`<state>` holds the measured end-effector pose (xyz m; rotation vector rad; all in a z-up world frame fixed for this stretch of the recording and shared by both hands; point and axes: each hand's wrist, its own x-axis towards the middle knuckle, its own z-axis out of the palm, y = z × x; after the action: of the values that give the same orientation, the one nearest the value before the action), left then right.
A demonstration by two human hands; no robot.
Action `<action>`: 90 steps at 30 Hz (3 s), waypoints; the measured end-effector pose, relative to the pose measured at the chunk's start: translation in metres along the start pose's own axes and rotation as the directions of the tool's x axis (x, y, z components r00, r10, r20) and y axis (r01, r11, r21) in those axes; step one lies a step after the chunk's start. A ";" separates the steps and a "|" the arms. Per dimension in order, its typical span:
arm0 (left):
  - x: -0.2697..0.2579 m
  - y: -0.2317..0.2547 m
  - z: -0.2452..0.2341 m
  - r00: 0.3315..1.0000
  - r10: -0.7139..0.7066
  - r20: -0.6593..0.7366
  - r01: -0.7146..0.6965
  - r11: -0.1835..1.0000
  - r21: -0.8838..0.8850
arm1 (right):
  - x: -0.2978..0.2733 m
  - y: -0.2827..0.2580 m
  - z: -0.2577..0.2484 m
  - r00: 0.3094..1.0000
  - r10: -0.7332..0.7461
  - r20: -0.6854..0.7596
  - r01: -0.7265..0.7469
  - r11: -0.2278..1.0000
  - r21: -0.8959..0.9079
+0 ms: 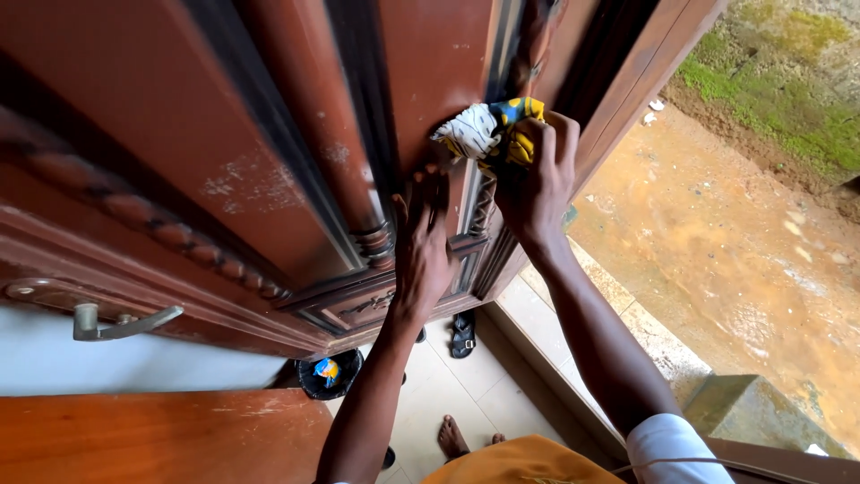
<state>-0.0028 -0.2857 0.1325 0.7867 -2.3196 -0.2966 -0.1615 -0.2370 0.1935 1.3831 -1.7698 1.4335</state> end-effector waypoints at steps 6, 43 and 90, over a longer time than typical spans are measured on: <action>0.002 0.002 0.008 0.994 0.012 -0.106 -0.016 0.999 -0.040 | -0.016 0.021 0.018 0.997 -0.028 0.076 0.034 0.996 -0.080; 0.024 0.052 0.051 0.954 -0.139 -0.265 0.162 0.984 0.068 | -0.022 0.044 0.015 0.993 -0.009 0.119 -0.010 0.987 0.160; 0.034 0.069 0.013 0.883 -0.283 -0.375 0.071 0.869 -0.489 | -0.015 0.048 0.020 0.999 0.023 0.039 -0.032 0.971 0.238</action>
<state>-0.0634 -0.2518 0.1686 0.7351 -1.6558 -0.6609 -0.1942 -0.2520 0.1532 1.5169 -1.6873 1.6916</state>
